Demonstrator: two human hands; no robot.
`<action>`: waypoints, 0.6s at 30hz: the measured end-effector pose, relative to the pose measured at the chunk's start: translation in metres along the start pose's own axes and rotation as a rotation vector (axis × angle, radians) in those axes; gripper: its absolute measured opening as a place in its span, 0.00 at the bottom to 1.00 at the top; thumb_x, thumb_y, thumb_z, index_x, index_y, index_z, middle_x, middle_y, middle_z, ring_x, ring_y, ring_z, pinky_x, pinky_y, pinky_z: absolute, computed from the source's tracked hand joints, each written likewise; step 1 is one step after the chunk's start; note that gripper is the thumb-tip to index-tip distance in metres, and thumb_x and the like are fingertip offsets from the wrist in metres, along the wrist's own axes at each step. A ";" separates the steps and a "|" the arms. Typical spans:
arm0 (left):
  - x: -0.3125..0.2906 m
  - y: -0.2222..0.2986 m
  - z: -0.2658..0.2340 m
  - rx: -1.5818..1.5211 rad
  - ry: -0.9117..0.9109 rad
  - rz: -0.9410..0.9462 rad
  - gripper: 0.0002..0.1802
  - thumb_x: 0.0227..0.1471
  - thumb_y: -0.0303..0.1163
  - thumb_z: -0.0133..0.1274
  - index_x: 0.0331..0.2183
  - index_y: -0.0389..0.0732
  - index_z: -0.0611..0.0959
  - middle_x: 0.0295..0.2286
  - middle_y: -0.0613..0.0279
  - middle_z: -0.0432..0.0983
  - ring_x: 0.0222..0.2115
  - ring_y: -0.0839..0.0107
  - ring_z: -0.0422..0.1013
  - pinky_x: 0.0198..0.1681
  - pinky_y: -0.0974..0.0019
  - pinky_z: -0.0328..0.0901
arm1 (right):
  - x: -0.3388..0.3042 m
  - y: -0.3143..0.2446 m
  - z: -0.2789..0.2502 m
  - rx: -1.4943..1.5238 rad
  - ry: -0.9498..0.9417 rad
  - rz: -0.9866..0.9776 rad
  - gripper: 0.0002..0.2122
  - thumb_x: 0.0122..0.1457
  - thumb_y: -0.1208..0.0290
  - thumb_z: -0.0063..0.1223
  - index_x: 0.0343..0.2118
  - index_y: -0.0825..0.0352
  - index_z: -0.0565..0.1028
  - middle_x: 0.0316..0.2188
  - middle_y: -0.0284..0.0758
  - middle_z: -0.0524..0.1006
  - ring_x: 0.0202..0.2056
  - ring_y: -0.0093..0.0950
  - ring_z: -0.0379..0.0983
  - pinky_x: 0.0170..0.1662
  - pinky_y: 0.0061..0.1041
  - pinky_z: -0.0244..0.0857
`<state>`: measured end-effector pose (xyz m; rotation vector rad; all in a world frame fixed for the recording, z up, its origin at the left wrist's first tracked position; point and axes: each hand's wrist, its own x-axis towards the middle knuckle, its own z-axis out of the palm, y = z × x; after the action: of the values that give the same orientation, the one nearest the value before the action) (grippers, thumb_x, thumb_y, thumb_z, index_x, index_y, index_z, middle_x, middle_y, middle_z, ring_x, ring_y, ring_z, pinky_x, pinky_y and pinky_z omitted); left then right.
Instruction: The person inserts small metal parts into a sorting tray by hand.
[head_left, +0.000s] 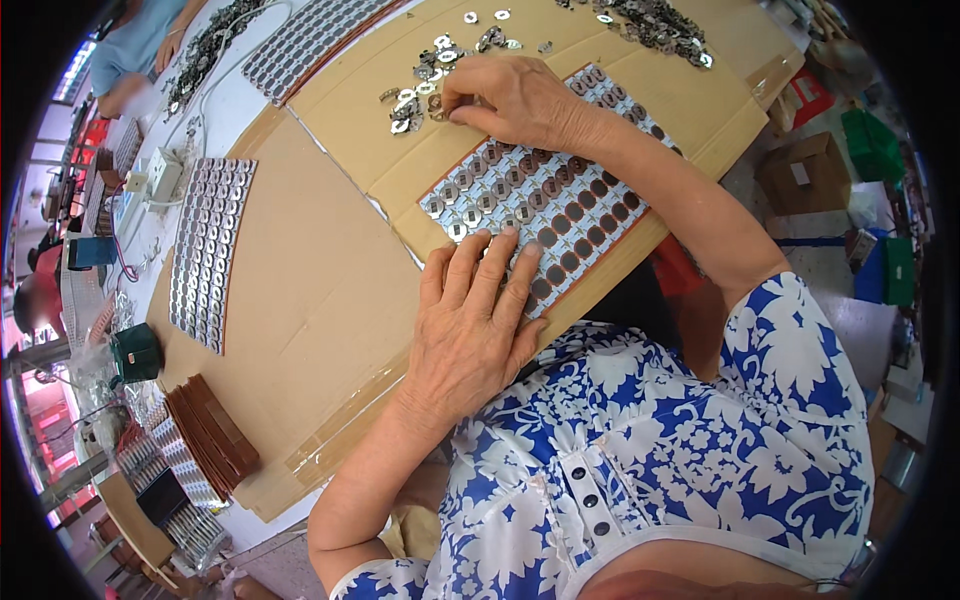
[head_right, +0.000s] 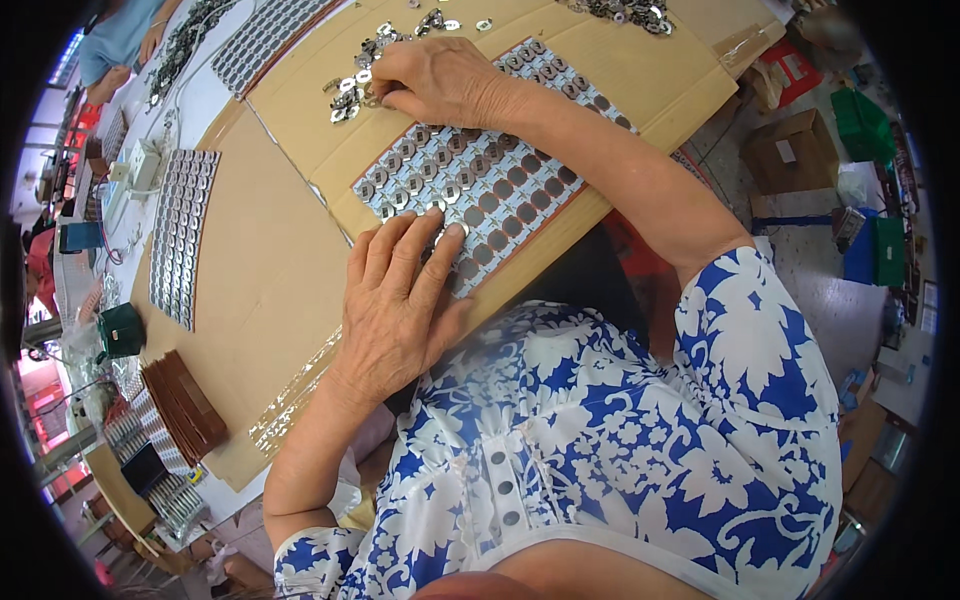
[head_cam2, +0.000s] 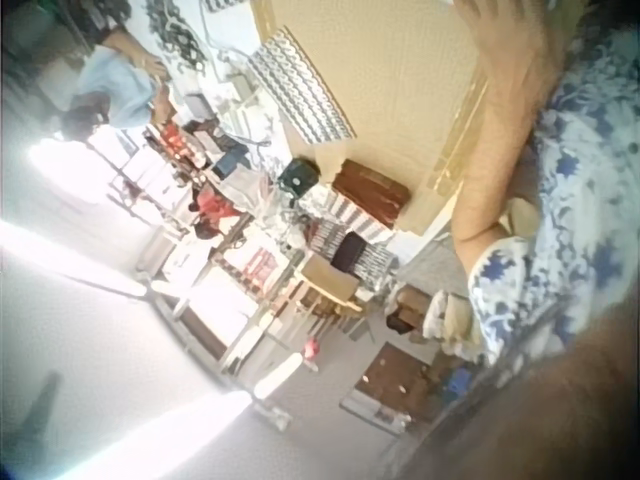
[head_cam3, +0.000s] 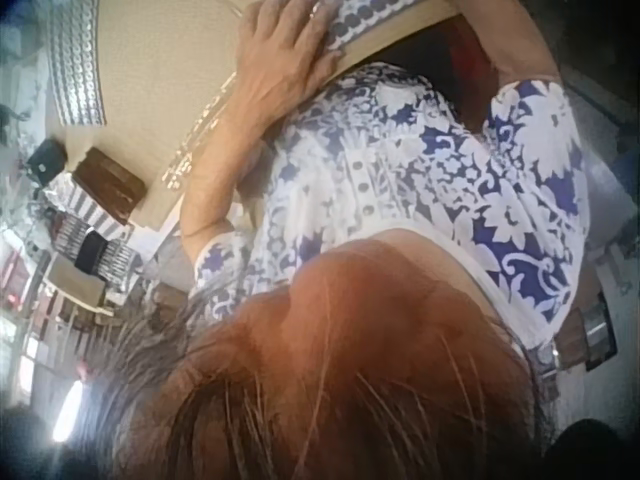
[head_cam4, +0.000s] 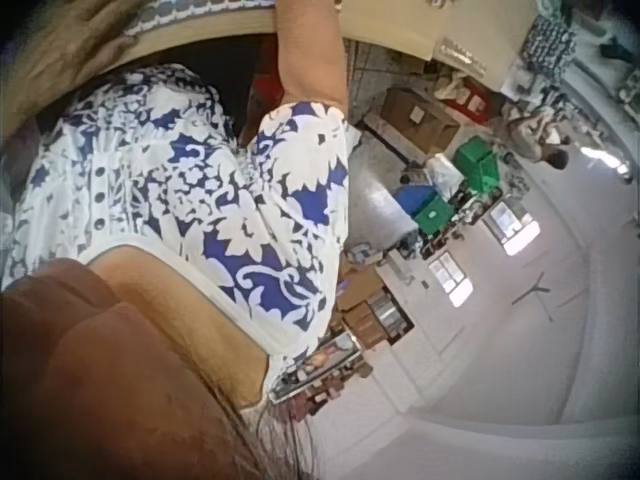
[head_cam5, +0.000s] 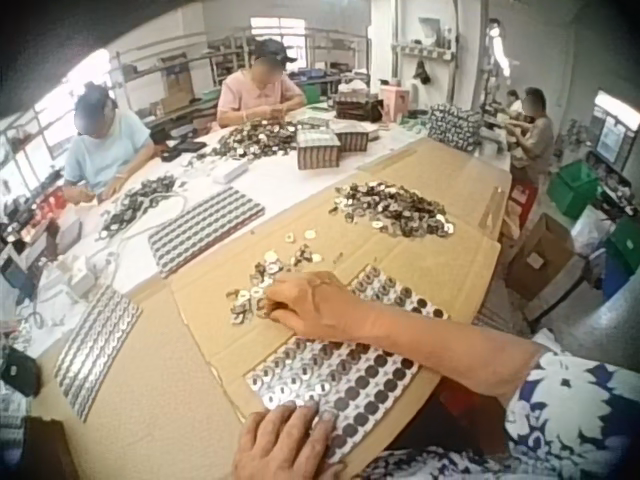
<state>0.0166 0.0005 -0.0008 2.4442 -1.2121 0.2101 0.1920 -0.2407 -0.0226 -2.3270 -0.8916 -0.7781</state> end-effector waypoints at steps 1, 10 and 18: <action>0.002 -0.001 -0.003 -0.013 -0.010 0.003 0.42 0.52 0.42 0.71 0.65 0.38 0.80 0.65 0.46 0.72 0.64 0.42 0.68 0.69 0.38 0.60 | 0.002 -0.002 -0.004 0.038 -0.062 0.087 0.06 0.63 0.72 0.65 0.43 0.63 0.85 0.35 0.37 0.85 0.36 0.38 0.85 0.44 0.39 0.77; 0.022 -0.016 0.000 -0.240 0.098 -0.031 0.37 0.52 0.41 0.73 0.59 0.34 0.83 0.59 0.44 0.77 0.64 0.42 0.71 0.70 0.38 0.60 | -0.039 -0.028 -0.062 0.637 -0.101 0.481 0.05 0.70 0.74 0.66 0.39 0.68 0.79 0.31 0.22 0.78 0.31 0.11 0.73 0.33 0.16 0.67; 0.029 -0.018 -0.004 -1.435 0.343 -0.643 0.20 0.67 0.24 0.67 0.58 0.29 0.85 0.50 0.51 0.87 0.46 0.71 0.83 0.52 0.65 0.80 | -0.062 -0.111 -0.066 1.155 -0.237 0.770 0.05 0.70 0.79 0.65 0.45 0.71 0.82 0.33 0.27 0.83 0.29 0.11 0.78 0.27 0.12 0.71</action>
<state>0.0493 -0.0094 0.0064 1.2720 -0.1427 -0.3233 0.0534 -0.2372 0.0110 -1.4667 -0.2826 0.3145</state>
